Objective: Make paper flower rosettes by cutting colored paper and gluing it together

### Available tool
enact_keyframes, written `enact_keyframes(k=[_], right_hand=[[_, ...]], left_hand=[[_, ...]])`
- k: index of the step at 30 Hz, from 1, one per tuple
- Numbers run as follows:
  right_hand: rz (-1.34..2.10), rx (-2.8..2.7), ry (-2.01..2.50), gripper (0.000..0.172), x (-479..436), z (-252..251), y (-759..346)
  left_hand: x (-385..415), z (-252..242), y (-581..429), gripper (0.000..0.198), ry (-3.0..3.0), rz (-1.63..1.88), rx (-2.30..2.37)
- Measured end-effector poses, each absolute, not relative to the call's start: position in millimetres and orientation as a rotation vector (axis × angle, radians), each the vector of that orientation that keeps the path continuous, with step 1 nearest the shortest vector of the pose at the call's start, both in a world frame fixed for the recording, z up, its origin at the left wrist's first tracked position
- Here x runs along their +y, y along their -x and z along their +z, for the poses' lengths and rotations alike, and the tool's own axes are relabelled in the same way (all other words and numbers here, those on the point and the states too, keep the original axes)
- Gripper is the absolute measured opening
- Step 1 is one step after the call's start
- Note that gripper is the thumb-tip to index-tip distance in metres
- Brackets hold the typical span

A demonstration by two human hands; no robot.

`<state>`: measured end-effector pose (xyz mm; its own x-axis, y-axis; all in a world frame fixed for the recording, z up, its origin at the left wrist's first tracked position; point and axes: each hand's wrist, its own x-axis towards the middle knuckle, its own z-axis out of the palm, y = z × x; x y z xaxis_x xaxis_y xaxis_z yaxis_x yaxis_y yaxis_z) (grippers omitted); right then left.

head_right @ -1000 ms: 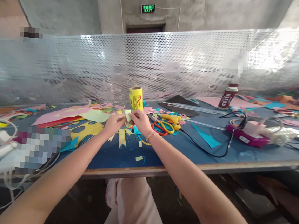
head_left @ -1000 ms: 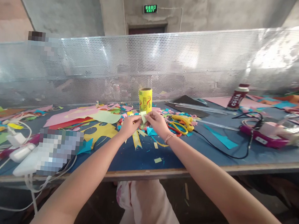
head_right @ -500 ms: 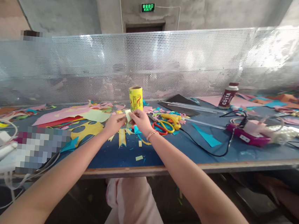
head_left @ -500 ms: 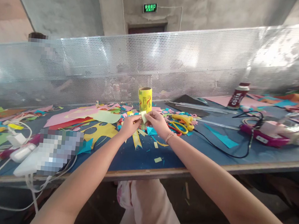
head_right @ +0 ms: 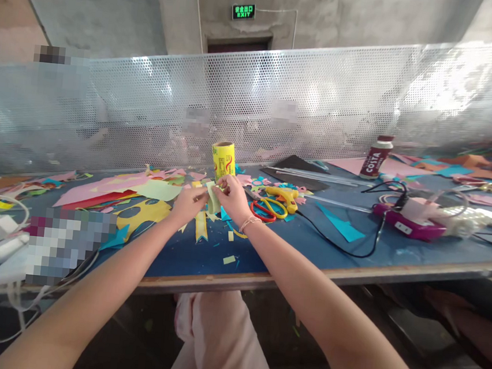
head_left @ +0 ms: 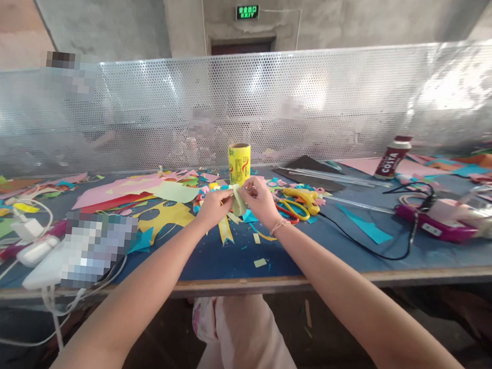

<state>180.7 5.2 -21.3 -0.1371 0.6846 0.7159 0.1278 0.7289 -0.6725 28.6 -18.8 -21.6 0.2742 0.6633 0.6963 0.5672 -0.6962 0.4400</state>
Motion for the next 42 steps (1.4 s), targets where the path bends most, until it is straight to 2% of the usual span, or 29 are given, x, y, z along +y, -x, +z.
enact_keyframes(k=[3,10,20,26,31,36,42], right_hand=[[0.385,-1.762,0.649,0.003,-0.7,-19.4,-181.3],[0.407,-1.796,0.679,0.007,-5.8,-18.7,-179.5],[0.549,-1.700,0.677,0.011,1.8,-22.7,-177.6],[0.805,-1.569,0.601,0.024,4.1,-23.1,-176.6],[1.156,-1.413,0.562,0.028,-0.6,-18.7,-177.2],[1.393,-1.221,0.488,0.026,-3.0,-13.5,-177.2],[1.540,-1.130,0.491,0.011,-4.5,-10.4,-179.6]], left_hand=[[-19.4,-21.6,-29.1,0.021,-2.487,1.429,1.243],[-24.2,-20.0,-31.4,0.022,-2.710,1.429,1.431],[-35.5,-15.2,-39.5,0.024,-2.749,1.184,1.839],[-27.0,-19.8,-33.1,0.027,-2.843,1.350,1.753],[-19.2,-22.3,-26.6,0.032,-2.828,1.590,1.602],[-19.6,-22.9,-26.2,0.031,-2.801,1.620,1.666],[-21.0,-22.6,-26.5,0.030,-2.872,1.502,1.726]])
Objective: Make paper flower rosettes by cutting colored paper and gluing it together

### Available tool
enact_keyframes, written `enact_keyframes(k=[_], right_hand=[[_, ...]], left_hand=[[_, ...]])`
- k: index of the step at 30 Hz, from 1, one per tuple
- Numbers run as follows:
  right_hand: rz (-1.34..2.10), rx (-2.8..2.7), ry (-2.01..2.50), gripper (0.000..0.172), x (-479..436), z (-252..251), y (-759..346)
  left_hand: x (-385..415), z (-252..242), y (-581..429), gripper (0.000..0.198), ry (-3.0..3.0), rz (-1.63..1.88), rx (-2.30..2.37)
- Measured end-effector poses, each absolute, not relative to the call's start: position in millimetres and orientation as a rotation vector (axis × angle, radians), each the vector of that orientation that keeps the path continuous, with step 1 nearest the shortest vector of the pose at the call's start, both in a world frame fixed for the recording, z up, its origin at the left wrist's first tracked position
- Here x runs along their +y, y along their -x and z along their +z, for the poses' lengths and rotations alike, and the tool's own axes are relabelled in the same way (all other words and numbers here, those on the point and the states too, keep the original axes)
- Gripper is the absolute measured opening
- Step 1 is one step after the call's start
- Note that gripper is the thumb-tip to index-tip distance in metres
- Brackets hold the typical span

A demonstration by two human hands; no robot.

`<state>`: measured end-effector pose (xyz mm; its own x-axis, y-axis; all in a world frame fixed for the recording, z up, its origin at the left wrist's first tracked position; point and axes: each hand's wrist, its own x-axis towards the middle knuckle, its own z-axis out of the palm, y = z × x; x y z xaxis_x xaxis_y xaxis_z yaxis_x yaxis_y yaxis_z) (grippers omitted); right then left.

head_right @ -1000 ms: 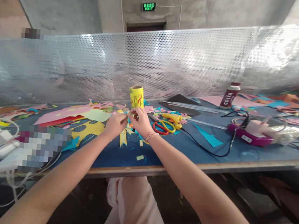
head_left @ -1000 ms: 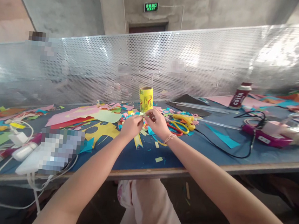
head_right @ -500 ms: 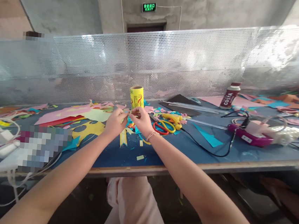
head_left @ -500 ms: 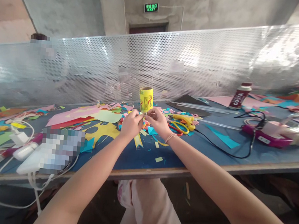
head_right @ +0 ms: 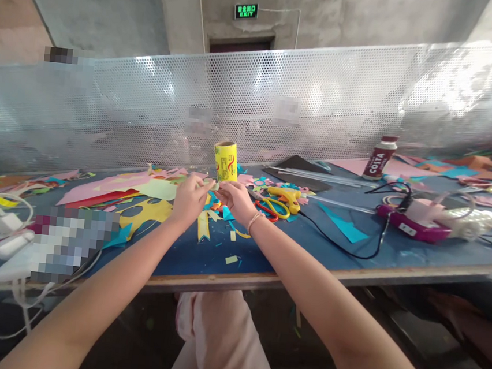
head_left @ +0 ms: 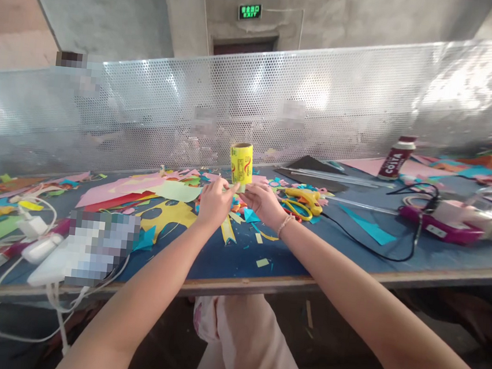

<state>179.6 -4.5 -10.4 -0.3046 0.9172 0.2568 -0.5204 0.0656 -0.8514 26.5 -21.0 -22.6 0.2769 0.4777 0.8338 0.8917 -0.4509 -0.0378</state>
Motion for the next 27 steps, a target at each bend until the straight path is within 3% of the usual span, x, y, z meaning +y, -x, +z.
enact_keyframes(k=[27], right_hand=[[1.635,-1.167,0.595,0.010,1.4,-15.8,-181.7]], left_hand=[[-27.5,-18.5,-30.1,0.022,1.991,-1.064,-1.088]])
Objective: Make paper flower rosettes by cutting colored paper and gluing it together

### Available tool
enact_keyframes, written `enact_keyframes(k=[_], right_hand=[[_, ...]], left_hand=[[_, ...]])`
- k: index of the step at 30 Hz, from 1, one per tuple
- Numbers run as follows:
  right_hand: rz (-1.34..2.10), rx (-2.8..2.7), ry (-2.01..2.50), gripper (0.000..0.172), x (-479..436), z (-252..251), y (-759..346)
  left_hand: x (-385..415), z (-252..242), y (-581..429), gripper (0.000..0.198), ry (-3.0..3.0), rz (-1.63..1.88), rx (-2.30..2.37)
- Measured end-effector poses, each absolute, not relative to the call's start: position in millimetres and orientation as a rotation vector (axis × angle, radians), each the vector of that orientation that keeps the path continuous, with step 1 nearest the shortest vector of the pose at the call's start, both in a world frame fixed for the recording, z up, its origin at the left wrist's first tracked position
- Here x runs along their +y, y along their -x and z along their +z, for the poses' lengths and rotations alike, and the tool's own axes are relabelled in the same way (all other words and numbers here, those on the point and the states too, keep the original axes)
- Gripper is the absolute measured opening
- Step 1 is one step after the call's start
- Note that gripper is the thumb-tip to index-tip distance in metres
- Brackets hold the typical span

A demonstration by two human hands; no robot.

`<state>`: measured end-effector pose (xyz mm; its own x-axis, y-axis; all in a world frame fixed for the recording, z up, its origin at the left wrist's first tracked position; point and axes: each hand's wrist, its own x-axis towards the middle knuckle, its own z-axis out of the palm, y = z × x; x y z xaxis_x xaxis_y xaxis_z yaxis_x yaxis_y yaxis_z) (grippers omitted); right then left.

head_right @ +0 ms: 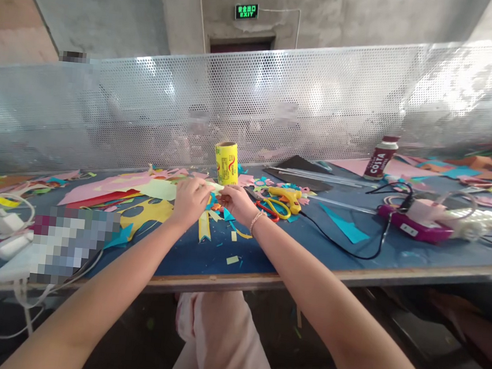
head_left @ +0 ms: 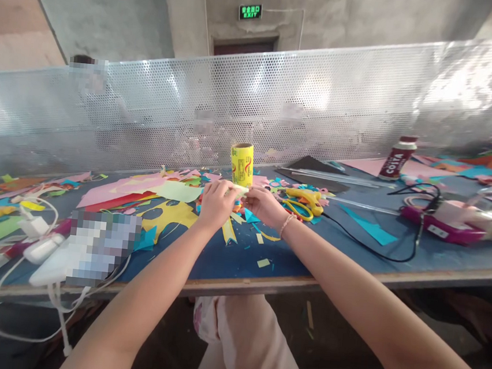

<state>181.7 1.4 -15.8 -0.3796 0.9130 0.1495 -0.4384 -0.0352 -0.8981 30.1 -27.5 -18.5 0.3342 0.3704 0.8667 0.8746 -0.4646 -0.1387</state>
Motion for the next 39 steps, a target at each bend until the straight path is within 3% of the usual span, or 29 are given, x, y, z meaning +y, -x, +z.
enact_keyframes(k=[21,33,36,39], right_hand=[[1.616,-1.141,0.611,0.004,7.9,-17.2,-184.5],[1.599,-1.251,0.712,0.007,4.1,-17.6,-181.8],[1.237,-1.546,0.919,0.009,9.0,-11.7,-190.4],[0.321,-1.799,1.246,0.004,21.1,-3.8,-224.2]], left_hand=[[-19.5,-16.0,-23.8,0.009,2.102,-1.191,-1.088],[-15.6,-19.4,-25.4,0.007,2.195,-1.223,-1.325],[-16.9,-18.4,-25.2,0.004,2.221,-1.339,-1.462],[-16.8,-17.3,-22.6,0.005,2.174,-1.532,-1.640]])
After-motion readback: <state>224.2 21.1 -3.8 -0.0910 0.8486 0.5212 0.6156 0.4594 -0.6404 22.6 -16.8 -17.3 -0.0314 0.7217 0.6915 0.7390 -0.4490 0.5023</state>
